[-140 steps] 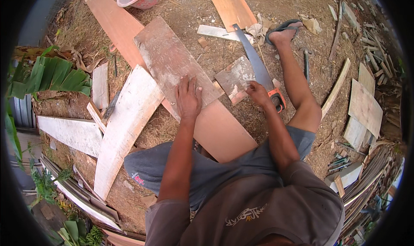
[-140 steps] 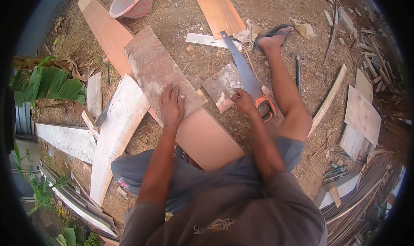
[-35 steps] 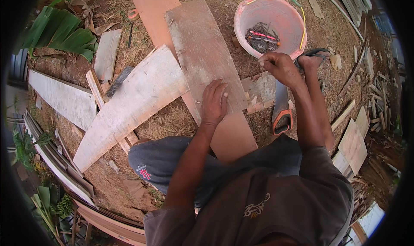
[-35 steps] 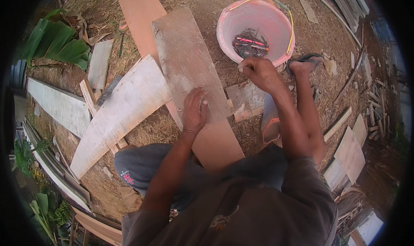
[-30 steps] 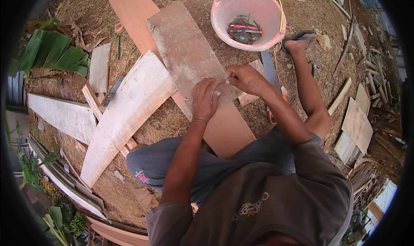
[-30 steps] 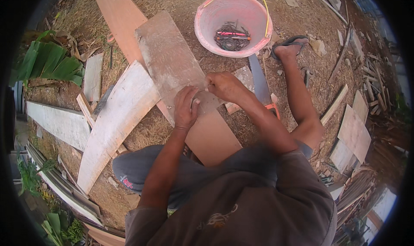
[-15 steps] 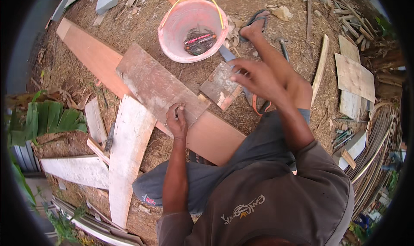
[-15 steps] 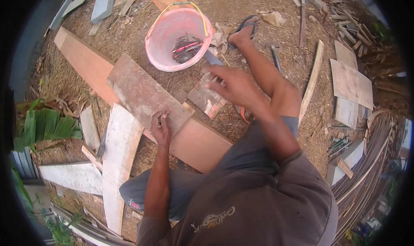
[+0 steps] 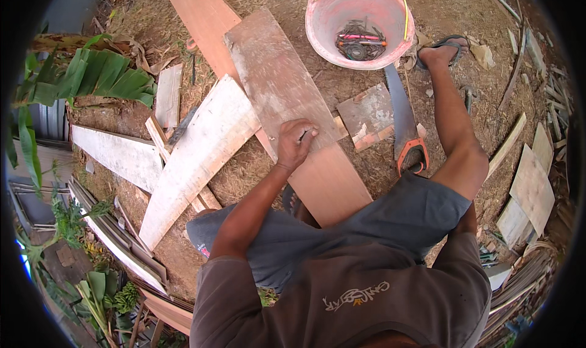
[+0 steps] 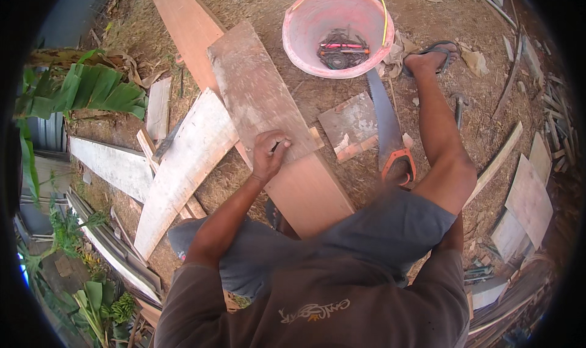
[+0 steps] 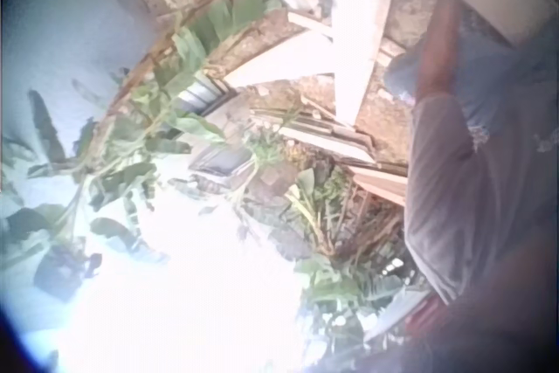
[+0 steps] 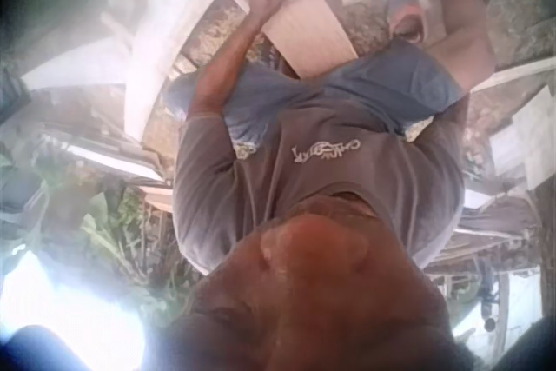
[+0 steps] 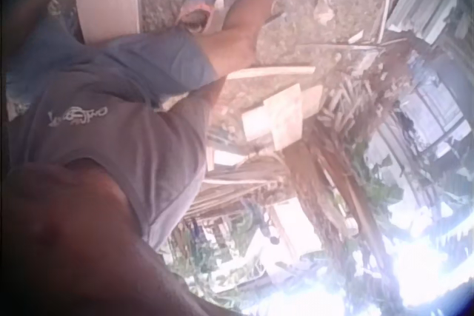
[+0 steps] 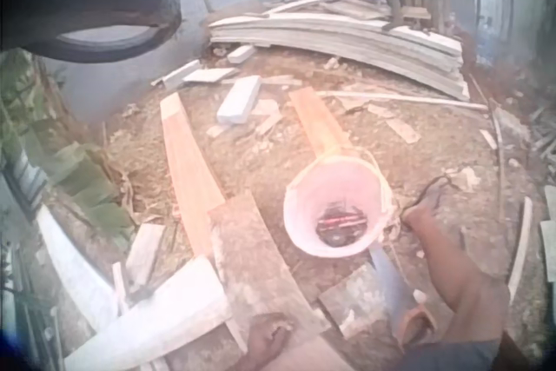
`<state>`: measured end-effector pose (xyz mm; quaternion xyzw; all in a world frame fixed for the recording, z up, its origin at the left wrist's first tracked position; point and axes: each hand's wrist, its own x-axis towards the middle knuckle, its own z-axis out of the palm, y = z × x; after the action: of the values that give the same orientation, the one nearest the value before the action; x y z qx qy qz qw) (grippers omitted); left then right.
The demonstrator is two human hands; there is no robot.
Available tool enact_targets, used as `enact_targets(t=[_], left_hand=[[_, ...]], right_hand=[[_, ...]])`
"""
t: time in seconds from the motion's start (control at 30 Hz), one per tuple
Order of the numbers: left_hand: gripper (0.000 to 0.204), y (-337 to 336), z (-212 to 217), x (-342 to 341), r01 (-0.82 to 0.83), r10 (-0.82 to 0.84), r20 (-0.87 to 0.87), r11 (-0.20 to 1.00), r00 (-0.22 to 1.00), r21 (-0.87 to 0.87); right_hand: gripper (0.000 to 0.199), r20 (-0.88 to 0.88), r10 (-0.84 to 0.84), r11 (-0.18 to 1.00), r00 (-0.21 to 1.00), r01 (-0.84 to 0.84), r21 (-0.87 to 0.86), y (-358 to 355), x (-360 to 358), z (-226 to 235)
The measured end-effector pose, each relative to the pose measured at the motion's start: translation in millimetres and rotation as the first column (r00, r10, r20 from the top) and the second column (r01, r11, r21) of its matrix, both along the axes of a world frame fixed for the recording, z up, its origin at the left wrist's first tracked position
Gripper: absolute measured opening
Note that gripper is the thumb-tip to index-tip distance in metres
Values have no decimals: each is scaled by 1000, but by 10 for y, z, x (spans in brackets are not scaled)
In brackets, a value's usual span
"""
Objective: The person sits on the ground and uses a hand saw to cut a wooden plank. They then place another plank on top, pick up nails from a bucket, and hammer them into the wood to join the pieces.
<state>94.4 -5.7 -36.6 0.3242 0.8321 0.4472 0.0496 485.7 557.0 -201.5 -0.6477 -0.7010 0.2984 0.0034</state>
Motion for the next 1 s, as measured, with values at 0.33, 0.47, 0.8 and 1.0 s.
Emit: enact_targets(t=[0.33, 0.47, 0.8, 1.0], left_hand=[[13, -67, -58, -26, 73, -75, -24, 994, 997, -78], [12, -74, -44, -29, 103, -107, -70, 993, 992, -64], [12, -88, -87, -20, 150, -165, -115, 981, 980, -126], [14, -103, -129, -8, 143, -159, -152, 983, 975, -114]], right_hand=[[33, -310, -125, 992, 942, 121, -33, -345, -184, 614], [34, -685, -107, 994, 721, 56, -96, -454, -297, 1435], [44, -923, 171, 952, 345, -300, 64, -2006, -1609, 3434], [49, -629, 499, 671, 597, -725, -156, -3193, -1644, 3010]])
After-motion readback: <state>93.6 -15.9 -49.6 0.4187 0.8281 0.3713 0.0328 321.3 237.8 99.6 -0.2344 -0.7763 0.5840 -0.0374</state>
